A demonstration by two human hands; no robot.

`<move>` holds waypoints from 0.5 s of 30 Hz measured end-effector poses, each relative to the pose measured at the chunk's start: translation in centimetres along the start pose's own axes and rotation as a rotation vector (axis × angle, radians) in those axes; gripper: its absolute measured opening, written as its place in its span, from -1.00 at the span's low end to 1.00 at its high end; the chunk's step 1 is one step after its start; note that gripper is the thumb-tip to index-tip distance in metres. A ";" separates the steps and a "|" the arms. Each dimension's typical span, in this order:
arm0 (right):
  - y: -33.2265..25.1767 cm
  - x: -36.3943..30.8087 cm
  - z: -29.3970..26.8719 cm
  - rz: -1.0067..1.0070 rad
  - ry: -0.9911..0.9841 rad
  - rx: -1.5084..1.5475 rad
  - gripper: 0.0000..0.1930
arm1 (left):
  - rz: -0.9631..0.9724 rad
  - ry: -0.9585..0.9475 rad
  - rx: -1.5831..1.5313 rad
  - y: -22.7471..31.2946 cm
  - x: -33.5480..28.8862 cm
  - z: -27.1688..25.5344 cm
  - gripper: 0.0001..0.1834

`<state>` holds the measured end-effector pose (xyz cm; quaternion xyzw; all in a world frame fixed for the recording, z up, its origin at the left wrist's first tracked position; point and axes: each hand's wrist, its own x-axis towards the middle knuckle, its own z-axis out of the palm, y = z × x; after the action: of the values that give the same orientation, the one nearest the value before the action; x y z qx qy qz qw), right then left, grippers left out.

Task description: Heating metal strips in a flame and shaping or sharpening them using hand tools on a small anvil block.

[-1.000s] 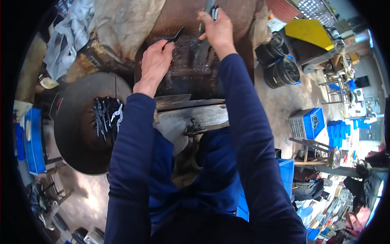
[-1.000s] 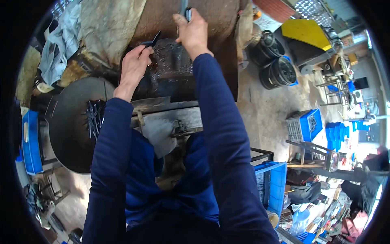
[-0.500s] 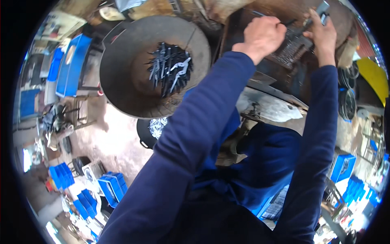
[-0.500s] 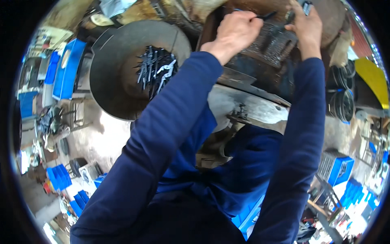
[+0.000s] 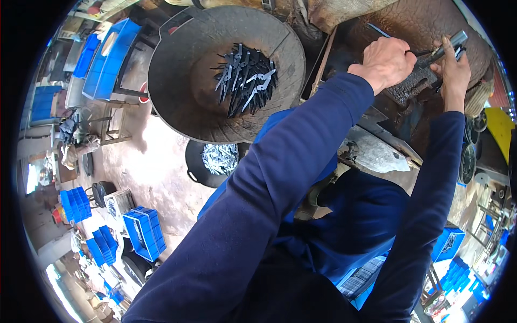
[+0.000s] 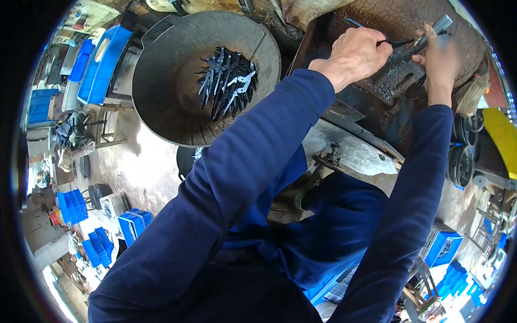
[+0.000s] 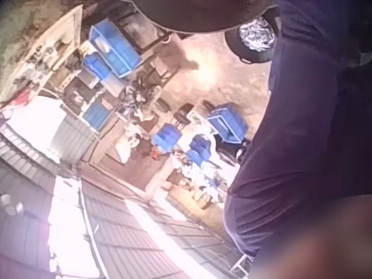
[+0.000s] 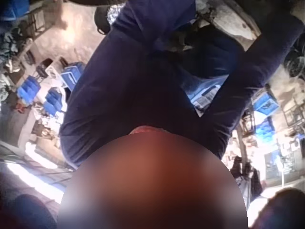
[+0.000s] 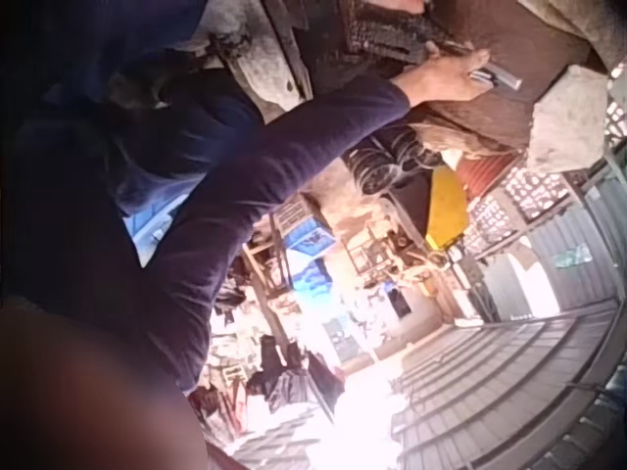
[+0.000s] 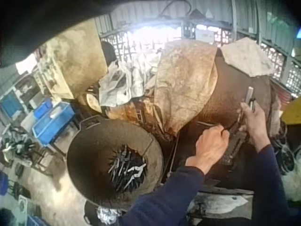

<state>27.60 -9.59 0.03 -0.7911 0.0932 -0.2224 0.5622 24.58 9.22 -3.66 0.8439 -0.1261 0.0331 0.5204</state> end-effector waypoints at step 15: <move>-0.3 -0.1 0.2 0.005 0.023 -0.015 -0.60 | -0.026 -0.019 -0.055 0.2 -0.1 -0.5 -0.64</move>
<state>27.57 -9.32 0.20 -0.7926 0.1034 -0.2294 0.5555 24.50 9.58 -3.25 0.8311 -0.1209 0.0145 0.5426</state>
